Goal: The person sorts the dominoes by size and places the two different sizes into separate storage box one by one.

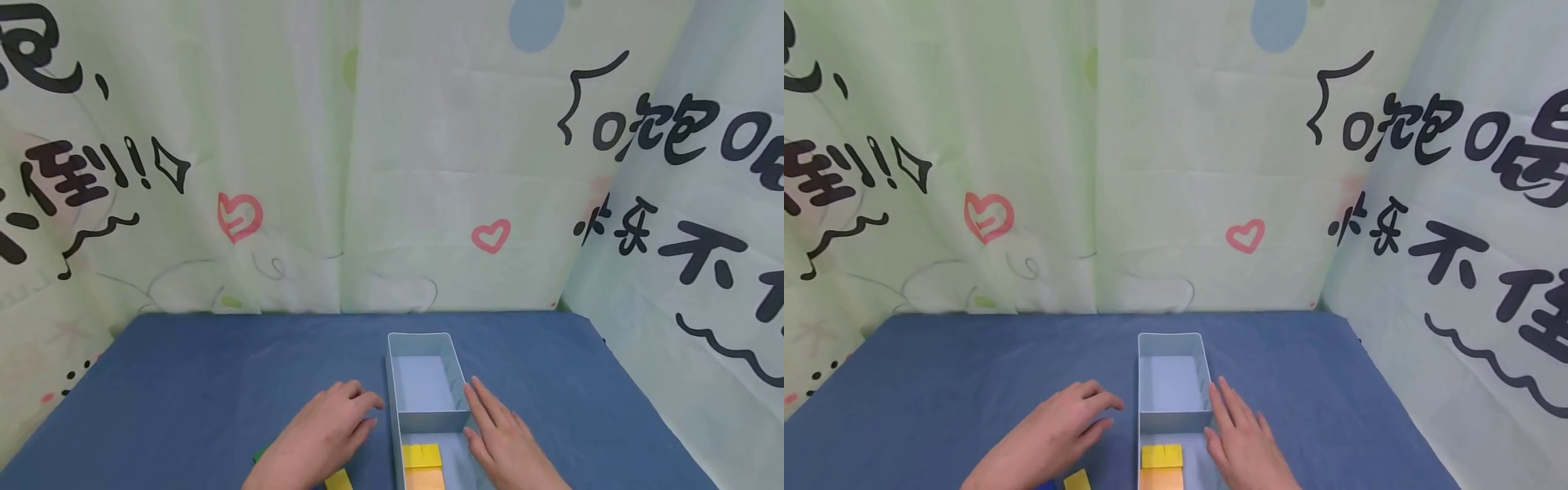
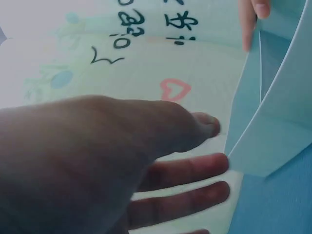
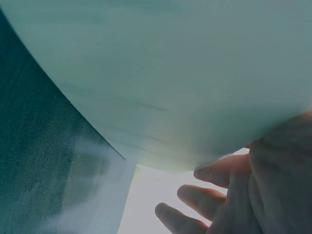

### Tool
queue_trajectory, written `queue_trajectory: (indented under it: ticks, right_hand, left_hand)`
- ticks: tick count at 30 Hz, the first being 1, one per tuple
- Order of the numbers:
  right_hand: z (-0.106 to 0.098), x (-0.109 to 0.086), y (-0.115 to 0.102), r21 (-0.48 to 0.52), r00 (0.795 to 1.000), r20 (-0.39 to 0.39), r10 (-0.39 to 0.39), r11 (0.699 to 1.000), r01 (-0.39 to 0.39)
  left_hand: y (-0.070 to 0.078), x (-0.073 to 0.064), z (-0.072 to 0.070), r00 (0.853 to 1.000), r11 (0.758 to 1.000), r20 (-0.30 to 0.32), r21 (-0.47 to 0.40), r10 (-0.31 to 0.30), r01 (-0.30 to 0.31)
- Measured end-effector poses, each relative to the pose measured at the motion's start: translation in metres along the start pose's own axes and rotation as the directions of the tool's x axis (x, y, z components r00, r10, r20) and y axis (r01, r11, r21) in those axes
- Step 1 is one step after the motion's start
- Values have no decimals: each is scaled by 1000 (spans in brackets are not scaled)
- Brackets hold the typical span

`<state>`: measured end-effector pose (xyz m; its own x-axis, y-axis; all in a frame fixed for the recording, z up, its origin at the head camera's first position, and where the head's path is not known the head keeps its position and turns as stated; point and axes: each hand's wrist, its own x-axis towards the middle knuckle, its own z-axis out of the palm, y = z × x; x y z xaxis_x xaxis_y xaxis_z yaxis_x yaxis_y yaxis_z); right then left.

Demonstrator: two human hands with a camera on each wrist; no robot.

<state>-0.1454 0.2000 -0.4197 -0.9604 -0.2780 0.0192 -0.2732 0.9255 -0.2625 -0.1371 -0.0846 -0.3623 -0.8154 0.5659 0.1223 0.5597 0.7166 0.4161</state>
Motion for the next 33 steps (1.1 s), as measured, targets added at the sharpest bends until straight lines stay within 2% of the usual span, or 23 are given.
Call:
queue_trajectory:
  ticks: [3, 5, 6, 7, 10, 11, 13, 14, 17, 20, 22, 24, 27, 29, 30, 33]
  right_hand:
    - [1, 1, -1, 9, 1000, -4, -2, 1000, 2]
    - [1, 0, 0, 16, 1000, 0, 1, 1000, -1]
    - [2, 0, 0, 20, 1000, 3, 2, 1000, -2]
    - [2, 0, 0, 21, 1000, 5, 4, 1000, -4]
    - [3, 0, 0, 12, 1000, -3, 8, 1000, -8]
    - [2, 0, 0, 4, 1000, -10, 10, 1000, -10]
    - [2, -1, -1, -12, 1000, -23, 16, 1000, -16]
    - [2, -1, -1, -19, 999, -28, 17, 1000, -18]
    - [1, -2, -3, -44, 999, -32, 19, 999, -20]
    - [1, -2, -4, -65, 999, -41, 8, 998, -11]
    - [0, -3, -4, -80, 998, -64, -10, 997, 5]
    - [-1, -3, -3, -83, 994, -101, -31, 996, 23]
    - [-2, -4, -3, -67, 987, -147, -60, 996, 51]
    - [-3, -4, -3, -44, 986, -151, -67, 997, 61]
    - [-4, -4, -2, -31, 986, -149, -75, 997, 71]
    - [-3, -3, 1, -10, 984, -142, -108, 994, 108]
  left_hand:
    - [-3, -5, -1, 994, 996, 86, -49, -74, 78]
    - [-6, -6, 4, 970, 981, 187, -85, -156, 175]
    - [-9, -5, 8, 947, 965, 244, -103, -209, 240]
    - [-13, -5, 14, 917, 944, 303, -120, -259, 306]
    - [-27, 2, 35, 800, 870, 455, -99, -392, 483]
    - [-33, 5, 45, 770, 855, 482, -78, -419, 513]
    - [-43, 11, 60, 723, 836, 524, -38, -449, 547]
    - [-46, 13, 67, 713, 837, 528, -7, -461, 547]
    - [-43, 16, 77, 701, 842, 524, 61, -484, 536]
    - [-27, 15, 72, 702, 837, 486, 127, -520, 532]
    - [-15, 15, 65, 703, 831, 465, 157, -538, 533]
    - [-6, 13, 58, 713, 831, 437, 186, -548, 524]
    - [0, 13, 54, 728, 828, 397, 224, -559, 514]
    - [1, 14, 55, 729, 822, 379, 244, -570, 515]
    - [1, 14, 56, 727, 817, 374, 249, -576, 519]
    - [1, 16, 57, 708, 809, 393, 254, -588, 531]
